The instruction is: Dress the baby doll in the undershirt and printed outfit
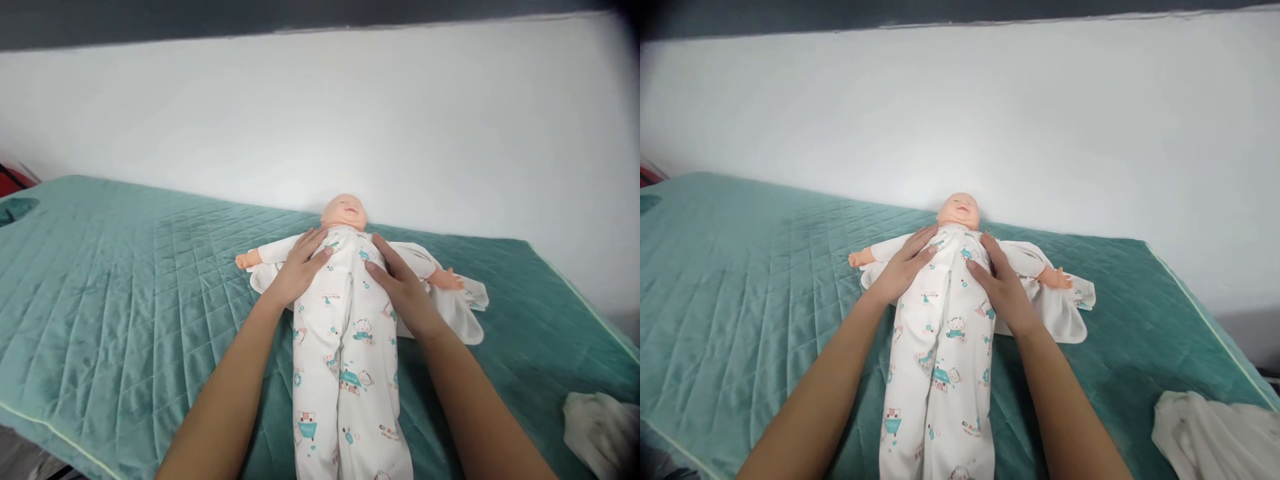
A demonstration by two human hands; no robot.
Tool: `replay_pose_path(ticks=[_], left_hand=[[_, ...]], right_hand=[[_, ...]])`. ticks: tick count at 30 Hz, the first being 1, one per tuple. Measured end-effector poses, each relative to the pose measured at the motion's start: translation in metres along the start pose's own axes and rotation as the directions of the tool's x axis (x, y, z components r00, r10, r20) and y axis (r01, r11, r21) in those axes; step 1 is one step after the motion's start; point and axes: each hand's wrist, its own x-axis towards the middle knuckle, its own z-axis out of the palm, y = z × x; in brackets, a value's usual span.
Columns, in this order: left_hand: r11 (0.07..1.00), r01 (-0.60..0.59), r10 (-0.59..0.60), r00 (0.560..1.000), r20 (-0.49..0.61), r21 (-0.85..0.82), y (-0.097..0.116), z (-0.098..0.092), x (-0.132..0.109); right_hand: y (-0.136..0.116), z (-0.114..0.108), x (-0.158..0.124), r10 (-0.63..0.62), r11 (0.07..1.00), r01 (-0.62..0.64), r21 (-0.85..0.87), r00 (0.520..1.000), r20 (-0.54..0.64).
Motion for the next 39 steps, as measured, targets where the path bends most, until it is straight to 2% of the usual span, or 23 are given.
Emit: replay_pose_path(ticks=[5, 11, 18, 24, 27, 30, 33, 39], left_hand=[[1.000, 0.010, -0.011, 0.998, -0.059, -0.023, 0.000, 0.002, 0.000], [0.993, -0.114, 0.111, 0.984, -0.137, -0.015, -0.001, 0.006, 0.001], [0.974, -0.140, 0.166, 0.976, -0.138, 0.180, 0.012, 0.008, 0.000], [0.903, -0.286, 0.329, 0.940, -0.088, 0.321, 0.014, 0.014, -0.004], [0.885, -0.272, 0.330, 0.939, -0.099, 0.377, 0.017, 0.016, -0.007], [0.869, -0.198, 0.277, 0.954, -0.113, 0.454, 0.021, 0.019, -0.008], [0.857, -0.152, 0.253, 0.956, -0.145, 0.493, 0.022, 0.021, -0.010], [0.818, -0.154, 0.315, 0.926, -0.207, 0.554, 0.012, 0.024, -0.016]], right_hand=[[-0.005, -0.003, 0.002, 0.023, 0.999, -0.021, -0.049, 0.998, 0.053], [-0.003, -0.009, 0.008, 0.022, 0.999, -0.017, -0.040, 0.992, 0.127], [-0.002, -0.011, 0.008, -0.070, 0.988, 0.086, -0.130, 0.990, 0.125], [-0.006, -0.010, 0.006, -0.111, 0.962, 0.130, -0.242, 0.990, 0.091], [-0.009, -0.008, 0.004, -0.183, 0.944, 0.199, -0.262, 0.980, 0.083], [-0.010, -0.006, 0.001, -0.316, 0.878, 0.320, -0.357, 0.946, 0.071], [-0.010, -0.003, -0.003, -0.450, 0.758, 0.412, -0.506, 0.891, 0.051], [-0.004, 0.003, -0.022, -0.667, 0.528, 0.447, -0.722, 0.744, -0.027]])
